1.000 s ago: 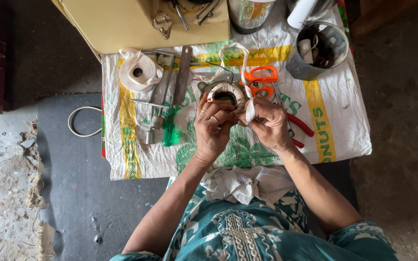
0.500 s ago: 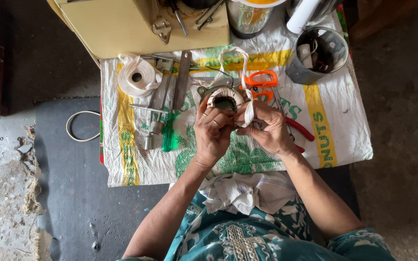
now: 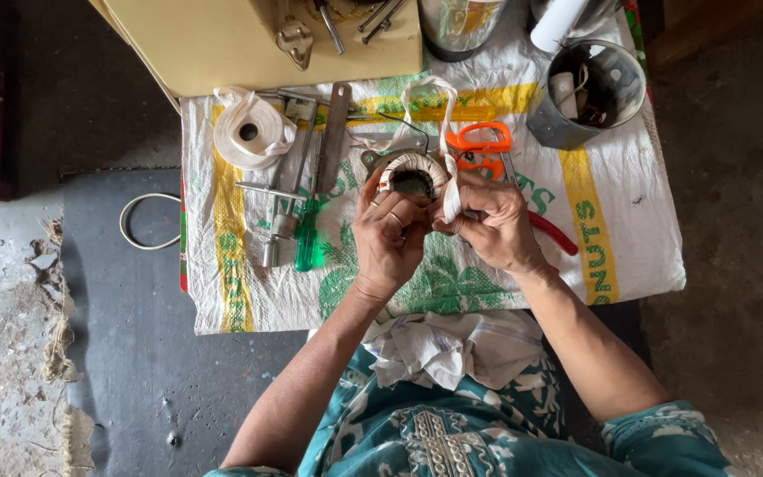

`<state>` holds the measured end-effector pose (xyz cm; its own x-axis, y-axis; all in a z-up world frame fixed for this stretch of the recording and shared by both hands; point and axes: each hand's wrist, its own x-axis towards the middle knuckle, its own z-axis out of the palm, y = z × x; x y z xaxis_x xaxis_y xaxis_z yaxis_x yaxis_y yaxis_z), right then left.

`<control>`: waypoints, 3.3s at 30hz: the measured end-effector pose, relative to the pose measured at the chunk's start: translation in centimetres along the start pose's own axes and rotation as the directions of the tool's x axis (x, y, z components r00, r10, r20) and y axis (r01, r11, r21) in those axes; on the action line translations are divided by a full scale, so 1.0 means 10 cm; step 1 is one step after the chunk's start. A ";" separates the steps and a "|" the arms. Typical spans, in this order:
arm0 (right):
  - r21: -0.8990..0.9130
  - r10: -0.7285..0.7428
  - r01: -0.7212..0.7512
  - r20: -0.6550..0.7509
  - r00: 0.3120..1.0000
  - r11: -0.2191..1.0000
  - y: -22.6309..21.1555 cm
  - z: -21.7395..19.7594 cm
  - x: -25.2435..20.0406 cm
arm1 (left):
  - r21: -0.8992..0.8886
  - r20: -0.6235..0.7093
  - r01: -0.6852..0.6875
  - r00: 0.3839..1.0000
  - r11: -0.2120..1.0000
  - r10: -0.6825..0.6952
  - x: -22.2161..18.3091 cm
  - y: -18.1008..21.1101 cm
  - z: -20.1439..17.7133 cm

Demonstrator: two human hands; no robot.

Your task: The person wraps white insulating tape around the copper coils of a motor stator by hand, using orange scissors to cut the tape and pliers to position the wires.

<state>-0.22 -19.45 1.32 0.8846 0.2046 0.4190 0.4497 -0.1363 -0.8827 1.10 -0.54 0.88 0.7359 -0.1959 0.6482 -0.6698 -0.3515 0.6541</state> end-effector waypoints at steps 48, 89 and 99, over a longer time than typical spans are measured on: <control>0.478 0.074 0.001 -0.139 0.988 0.879 -0.27 0.13 -0.29 | 0.047 0.034 -0.100 0.995 0.994 0.098 -0.05 0.03 -0.03; -0.703 0.308 -0.553 -0.460 0.833 0.446 0.13 -0.37 0.09 | -0.169 0.025 0.155 0.988 0.973 -0.153 0.26 -0.38 -0.27; -0.658 0.276 -0.578 -0.512 0.814 0.483 0.44 -0.37 0.02 | -0.187 0.065 0.217 0.976 0.958 -0.208 0.42 -0.43 -0.22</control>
<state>2.37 -23.58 -1.67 0.9072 -0.3671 0.2057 -0.2126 -0.8217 -0.5288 6.86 2.11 1.67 0.8641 -0.1780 0.4709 -0.5007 -0.2081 0.8402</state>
